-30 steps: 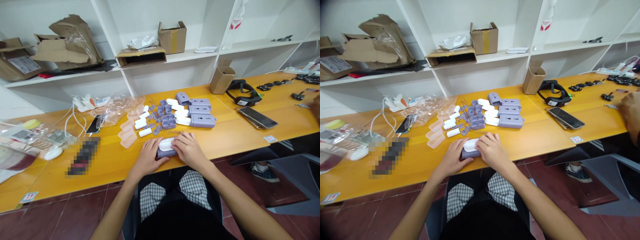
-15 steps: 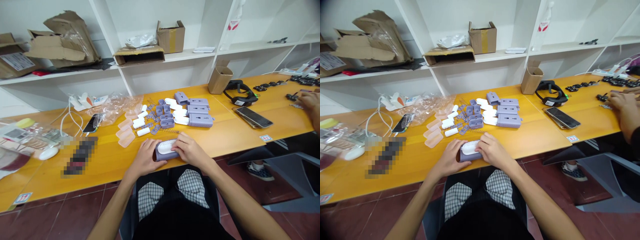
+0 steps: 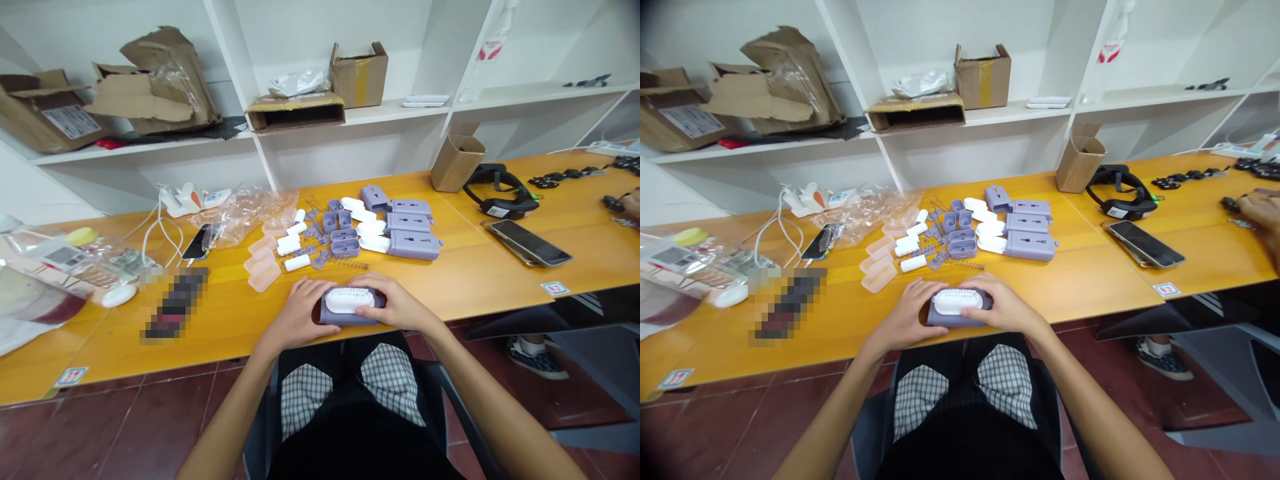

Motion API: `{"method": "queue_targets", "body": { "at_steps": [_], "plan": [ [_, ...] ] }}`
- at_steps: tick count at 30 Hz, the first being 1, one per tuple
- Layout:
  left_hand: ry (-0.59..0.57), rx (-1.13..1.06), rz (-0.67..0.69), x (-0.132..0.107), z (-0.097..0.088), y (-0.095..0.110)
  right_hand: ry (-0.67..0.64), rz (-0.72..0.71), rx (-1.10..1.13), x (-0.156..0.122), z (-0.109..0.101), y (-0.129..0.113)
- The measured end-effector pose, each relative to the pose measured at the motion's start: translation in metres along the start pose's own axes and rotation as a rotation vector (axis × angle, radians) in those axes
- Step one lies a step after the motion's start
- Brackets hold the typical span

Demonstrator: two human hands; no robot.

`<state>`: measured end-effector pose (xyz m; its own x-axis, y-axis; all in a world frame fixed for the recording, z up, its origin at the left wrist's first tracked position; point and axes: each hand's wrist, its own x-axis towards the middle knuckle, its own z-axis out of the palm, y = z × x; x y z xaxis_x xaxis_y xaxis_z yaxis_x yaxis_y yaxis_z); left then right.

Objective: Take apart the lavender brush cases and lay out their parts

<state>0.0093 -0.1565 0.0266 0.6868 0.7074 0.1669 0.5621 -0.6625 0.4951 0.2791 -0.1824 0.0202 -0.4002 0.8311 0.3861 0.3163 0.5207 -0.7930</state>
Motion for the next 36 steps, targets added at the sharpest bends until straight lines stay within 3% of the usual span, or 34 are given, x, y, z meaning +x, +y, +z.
{"method": "queue_targets", "body": {
  "at_steps": [8, 18, 26, 31, 36],
  "plan": [
    [0.017, 0.023, 0.005, 0.000, 0.003, -0.002, 0.088, -0.091, 0.033, 0.002, 0.014, -0.002],
    [0.072, 0.036, -0.021, 0.001, 0.007, 0.005, 0.096, -0.107, -0.010, 0.003, 0.013, -0.001],
    [0.080, 0.040, -0.018, 0.001, 0.007, 0.002, 0.324, -0.193, -0.243, 0.000, 0.020, -0.003],
    [0.087, 0.037, -0.026, 0.001, 0.008, 0.002, 0.203, -0.195, -0.413, -0.001, 0.000, -0.016],
    [0.080, 0.040, -0.027, 0.001, 0.008, 0.002, 0.049, -0.053, -0.507, -0.004, -0.019, -0.024]
  ]
}}
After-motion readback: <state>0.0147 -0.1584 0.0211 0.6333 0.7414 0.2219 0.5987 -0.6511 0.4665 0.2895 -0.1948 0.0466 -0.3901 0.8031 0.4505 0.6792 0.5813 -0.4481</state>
